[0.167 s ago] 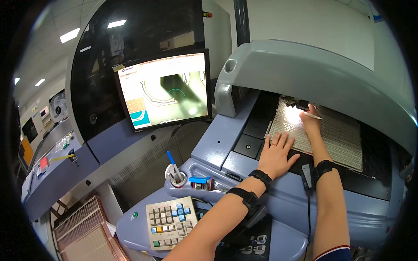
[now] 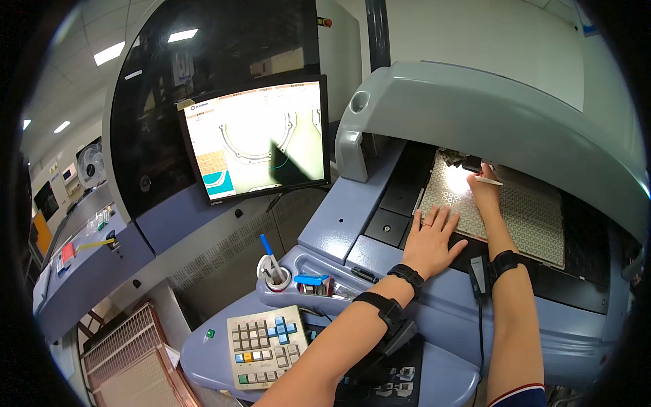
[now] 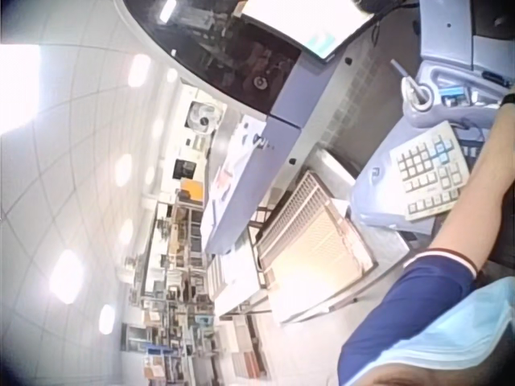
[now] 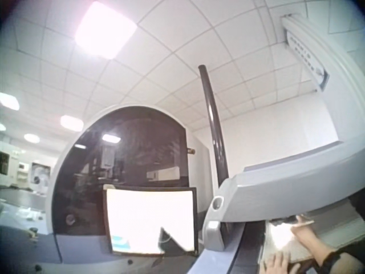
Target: The person is inspecting a large printed circuit board (PCB) using a computer-aided inspection machine. They move the board under a camera and use a stylus to point at specific components while monitoring the output on a screen.
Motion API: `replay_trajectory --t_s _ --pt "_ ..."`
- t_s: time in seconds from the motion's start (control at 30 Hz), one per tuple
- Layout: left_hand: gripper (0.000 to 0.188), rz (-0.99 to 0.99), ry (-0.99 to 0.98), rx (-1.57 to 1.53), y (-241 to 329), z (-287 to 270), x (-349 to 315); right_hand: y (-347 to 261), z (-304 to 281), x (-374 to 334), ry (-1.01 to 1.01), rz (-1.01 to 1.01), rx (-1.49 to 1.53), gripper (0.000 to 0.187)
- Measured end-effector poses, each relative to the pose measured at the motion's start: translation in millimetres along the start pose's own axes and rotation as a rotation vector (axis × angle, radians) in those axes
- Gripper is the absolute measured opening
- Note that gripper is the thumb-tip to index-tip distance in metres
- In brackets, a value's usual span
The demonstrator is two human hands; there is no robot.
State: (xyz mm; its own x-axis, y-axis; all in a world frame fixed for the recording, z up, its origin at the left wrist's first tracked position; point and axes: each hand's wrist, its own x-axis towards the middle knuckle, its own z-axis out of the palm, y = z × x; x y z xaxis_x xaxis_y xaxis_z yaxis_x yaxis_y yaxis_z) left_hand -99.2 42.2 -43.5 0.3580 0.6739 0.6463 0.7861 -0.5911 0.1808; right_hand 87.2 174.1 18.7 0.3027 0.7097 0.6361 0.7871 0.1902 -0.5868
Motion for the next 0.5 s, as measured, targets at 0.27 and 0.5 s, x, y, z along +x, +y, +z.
replay_trajectory --t_s 0.27,0.5 --pt "0.064 -0.001 0.013 -0.01 0.0 -0.2 -0.8 3.3 5.7 0.1 0.058 0.02 -0.038 0.066" --pt "0.063 -0.002 0.01 -0.009 -1.3 0.8 -0.5 0.9 5.0 2.3 0.0 0.037 -0.074 0.065"
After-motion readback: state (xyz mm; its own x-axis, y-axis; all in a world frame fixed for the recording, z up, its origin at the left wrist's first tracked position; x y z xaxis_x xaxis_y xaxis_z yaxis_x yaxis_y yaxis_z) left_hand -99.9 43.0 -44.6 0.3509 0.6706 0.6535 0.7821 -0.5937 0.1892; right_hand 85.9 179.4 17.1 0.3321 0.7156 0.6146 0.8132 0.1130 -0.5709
